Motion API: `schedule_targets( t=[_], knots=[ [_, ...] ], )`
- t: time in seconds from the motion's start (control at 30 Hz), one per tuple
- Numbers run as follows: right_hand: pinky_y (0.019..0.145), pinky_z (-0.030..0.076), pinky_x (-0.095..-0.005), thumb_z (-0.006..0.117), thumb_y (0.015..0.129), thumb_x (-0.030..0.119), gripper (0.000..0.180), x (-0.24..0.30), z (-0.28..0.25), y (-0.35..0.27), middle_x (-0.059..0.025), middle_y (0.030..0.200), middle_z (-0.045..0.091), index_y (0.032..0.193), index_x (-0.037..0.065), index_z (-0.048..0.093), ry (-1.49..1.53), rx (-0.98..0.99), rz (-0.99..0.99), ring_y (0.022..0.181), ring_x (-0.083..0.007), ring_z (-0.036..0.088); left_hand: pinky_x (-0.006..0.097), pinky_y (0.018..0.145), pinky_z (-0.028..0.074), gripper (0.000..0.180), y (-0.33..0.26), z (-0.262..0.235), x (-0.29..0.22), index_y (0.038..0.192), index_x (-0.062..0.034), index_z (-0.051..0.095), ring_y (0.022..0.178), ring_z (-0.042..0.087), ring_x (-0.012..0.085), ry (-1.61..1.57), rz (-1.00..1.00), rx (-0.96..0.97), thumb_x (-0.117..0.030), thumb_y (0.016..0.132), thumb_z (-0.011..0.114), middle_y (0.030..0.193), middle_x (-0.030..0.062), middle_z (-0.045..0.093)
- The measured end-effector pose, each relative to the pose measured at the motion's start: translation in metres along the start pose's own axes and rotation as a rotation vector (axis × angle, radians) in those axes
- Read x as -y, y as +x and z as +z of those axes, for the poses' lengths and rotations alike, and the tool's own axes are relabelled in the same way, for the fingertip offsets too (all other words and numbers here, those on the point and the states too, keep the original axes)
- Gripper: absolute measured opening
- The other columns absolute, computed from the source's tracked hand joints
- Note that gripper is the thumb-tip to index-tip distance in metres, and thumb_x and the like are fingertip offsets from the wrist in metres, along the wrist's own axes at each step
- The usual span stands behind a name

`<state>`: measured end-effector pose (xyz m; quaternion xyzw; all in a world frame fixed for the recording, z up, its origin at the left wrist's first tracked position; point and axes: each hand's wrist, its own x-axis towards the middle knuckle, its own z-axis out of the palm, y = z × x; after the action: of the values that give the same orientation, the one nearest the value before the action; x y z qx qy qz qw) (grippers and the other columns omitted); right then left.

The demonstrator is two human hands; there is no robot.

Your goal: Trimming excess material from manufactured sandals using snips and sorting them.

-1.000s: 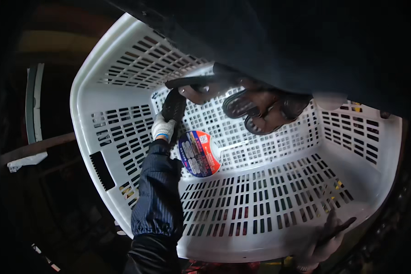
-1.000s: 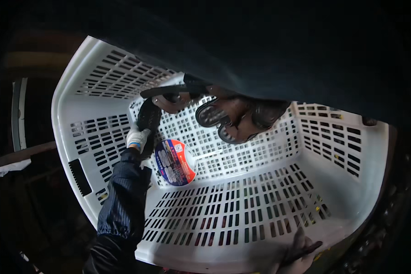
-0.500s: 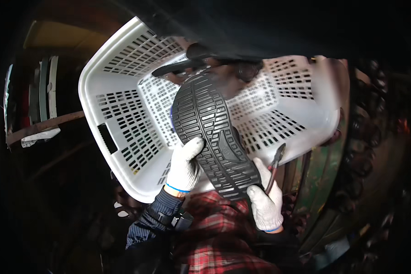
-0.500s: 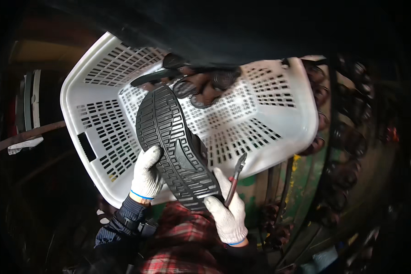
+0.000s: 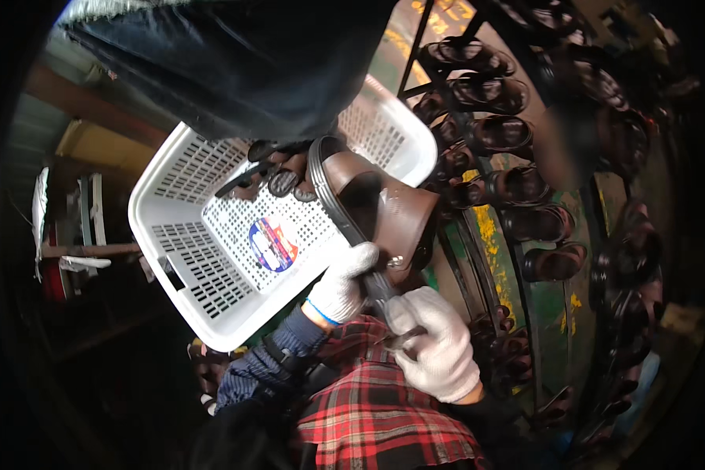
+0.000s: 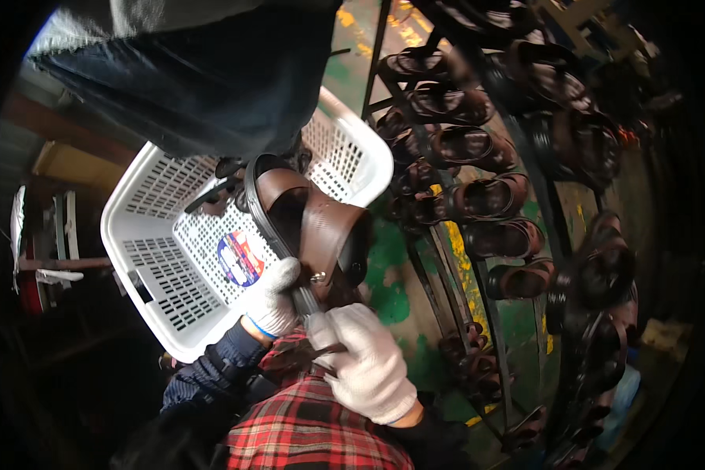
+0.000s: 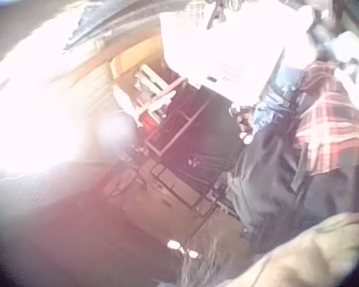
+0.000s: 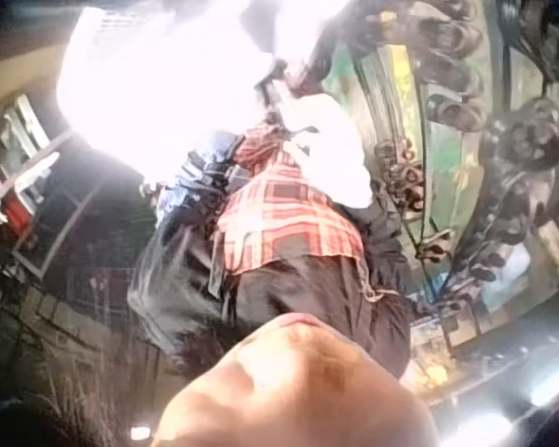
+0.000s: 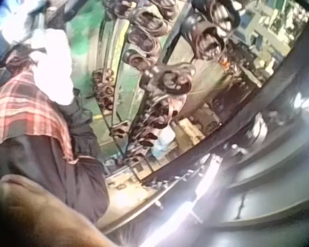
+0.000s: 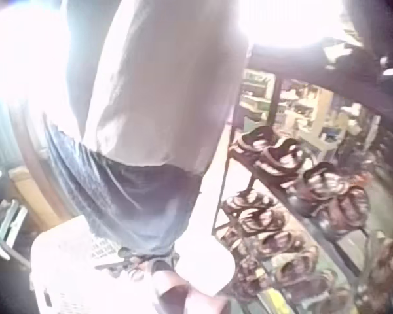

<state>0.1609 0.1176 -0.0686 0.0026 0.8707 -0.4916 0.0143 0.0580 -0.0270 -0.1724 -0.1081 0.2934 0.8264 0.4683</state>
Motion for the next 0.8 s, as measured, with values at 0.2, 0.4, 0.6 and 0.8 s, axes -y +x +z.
schedule_targets(
  t=[0.2,0.4,0.6,0.8],
  knots=[
    [0.080,0.052,-0.0431,0.074,0.073,-0.002,0.034,0.005,-0.022,-0.037,-0.0177,0.117,0.058,0.106,-0.006,0.068,0.034,-0.542,-0.217,0.092,-0.0355,0.064,0.053,0.111,0.046,0.088,0.030,-0.031,0.041,0.154,0.0025,0.025,0.132,0.051,0.0427,-0.601,-0.407,0.332,-0.033,0.090,0.074,0.146,0.0245,0.048],
    [0.098,0.051,-0.0415,0.071,0.074,0.000,0.040,0.000,-0.035,0.002,-0.0231,0.127,0.059,0.113,-0.001,0.067,0.025,-0.433,-0.059,0.118,-0.0430,0.059,0.055,0.115,0.040,0.073,0.021,-0.069,0.048,0.148,0.0053,0.038,0.129,0.053,0.0429,-0.600,-0.396,0.208,-0.027,0.085,0.058,0.145,0.0277,0.049],
    [0.095,0.050,-0.0435,0.071,0.082,0.007,0.033,0.002,0.001,-0.050,-0.0229,0.115,0.060,0.111,-0.009,0.066,0.306,-0.119,-0.208,0.104,-0.0398,0.062,0.050,0.115,0.041,0.074,0.018,0.038,-0.024,0.149,0.0059,0.033,0.139,0.039,0.0438,-0.340,0.061,0.486,-0.036,0.096,0.063,0.142,0.0291,0.046],
    [0.110,0.039,-0.0395,0.065,0.093,0.015,0.051,0.002,-0.011,-0.054,-0.0184,0.137,0.057,0.138,-0.007,0.055,0.375,-0.486,0.262,0.126,-0.0280,0.055,0.061,0.115,0.037,0.101,0.022,0.043,-0.023,0.154,-0.0015,0.027,0.131,0.052,0.0404,0.073,-0.006,0.314,-0.068,0.086,0.062,0.152,0.0258,0.041]
  ],
)
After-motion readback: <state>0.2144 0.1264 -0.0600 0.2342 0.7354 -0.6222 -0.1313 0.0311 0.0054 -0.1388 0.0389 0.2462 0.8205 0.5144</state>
